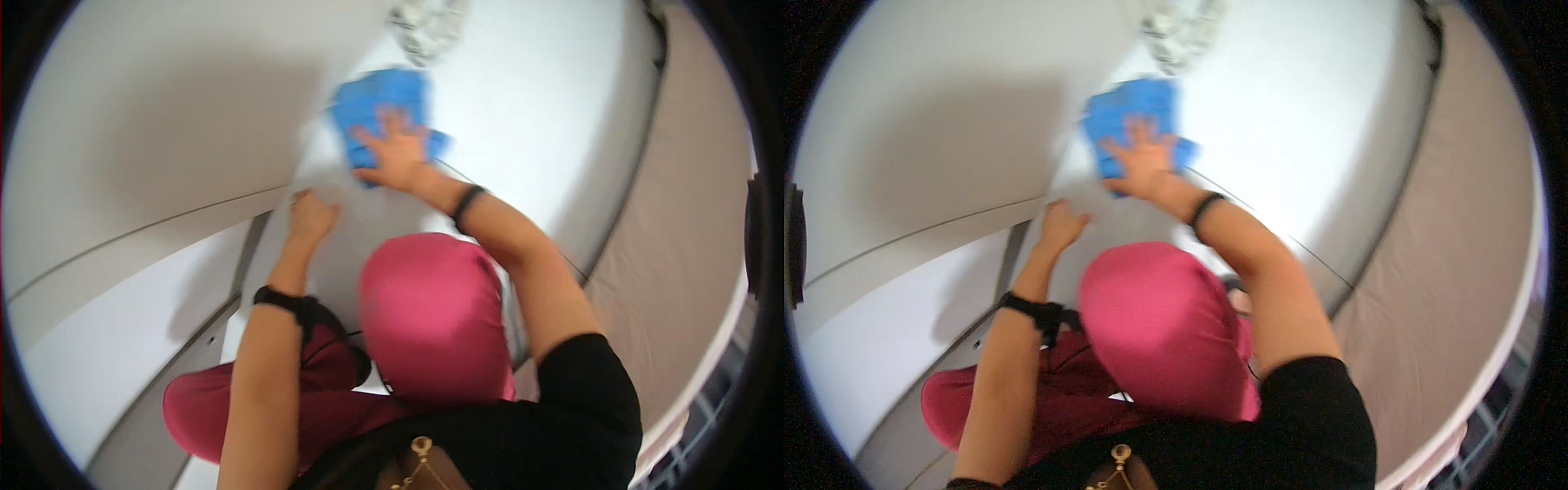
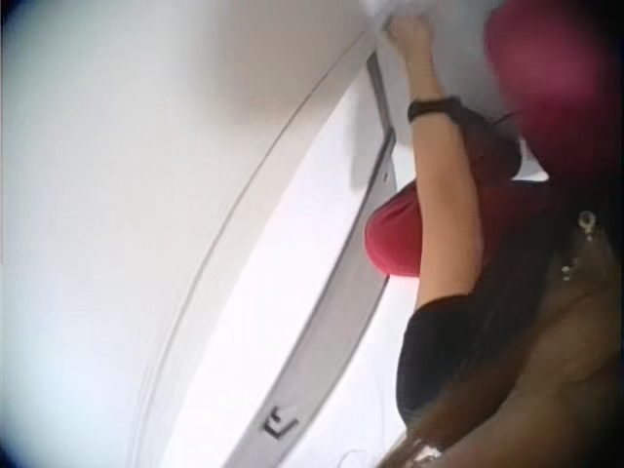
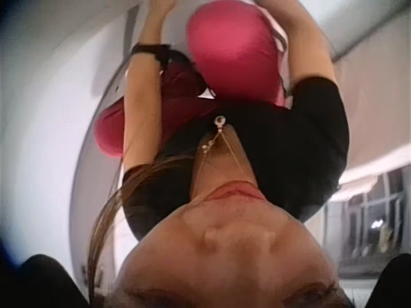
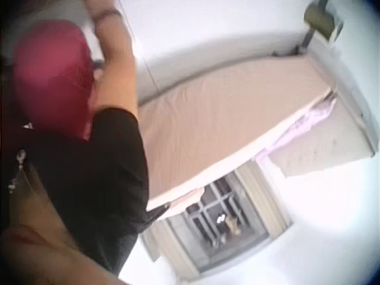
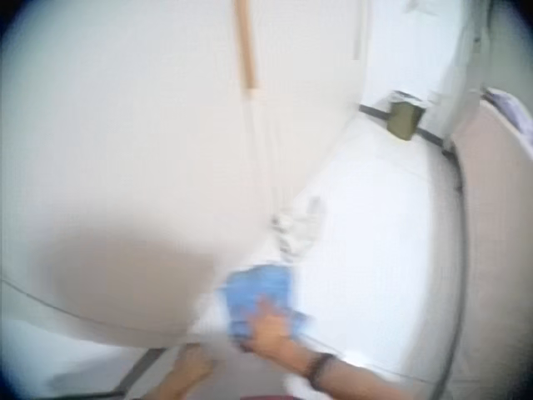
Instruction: The recorder is kneeling on a white tiled floor and using a blue cloth to wipe and clean the surface.
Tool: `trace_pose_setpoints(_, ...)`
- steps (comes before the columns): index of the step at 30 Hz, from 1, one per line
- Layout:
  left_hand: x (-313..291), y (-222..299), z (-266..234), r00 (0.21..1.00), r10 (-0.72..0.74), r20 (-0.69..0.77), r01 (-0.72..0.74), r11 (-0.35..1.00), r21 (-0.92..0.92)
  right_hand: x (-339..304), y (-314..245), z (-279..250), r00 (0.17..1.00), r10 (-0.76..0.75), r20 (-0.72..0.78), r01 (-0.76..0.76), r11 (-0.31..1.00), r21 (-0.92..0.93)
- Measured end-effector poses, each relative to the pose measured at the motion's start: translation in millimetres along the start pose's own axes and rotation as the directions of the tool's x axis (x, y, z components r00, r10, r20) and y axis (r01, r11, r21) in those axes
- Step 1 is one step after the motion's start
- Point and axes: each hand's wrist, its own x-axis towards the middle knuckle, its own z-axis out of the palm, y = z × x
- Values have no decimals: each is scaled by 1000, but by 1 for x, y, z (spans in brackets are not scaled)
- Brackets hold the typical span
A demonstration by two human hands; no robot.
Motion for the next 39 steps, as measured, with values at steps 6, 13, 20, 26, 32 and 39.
trace_pose_setpoints(6, -57, 35, 35, 999, -38, -11, 38, 999, 7, -106, 57, 31, 955, -289, -68, 285, 956, -62)
trace_pose_setpoints(13, -75, 108, 78, 994, 76, -79, -73, 997, 36, -364, 183, 17, 812, 553, -185, -572, 818, -65)
trace_pose_setpoints(20, -32, 133, -17, 992, -25, 126, 9, 992, 129, -424, 171, 23, 107, 985, -137, -971, 133, 200)
trace_pose_setpoints(26, -58, 148, -4, 960, -28, 280, -68, 943, 327, -388, 159, 31, 161, 977, 139, -986, 154, 61)
trace_pose_setpoints(32, -54, 136, -3, 933, 4, 359, -120, 946, 302, -341, 138, 44, 255, 963, 88, -962, 262, -74)
trace_pose_setpoints(39, -50, 175, -3, 893, -85, 443, -110, 912, 395, -345, 140, 16, 231, 953, 196, -959, 258, -120)
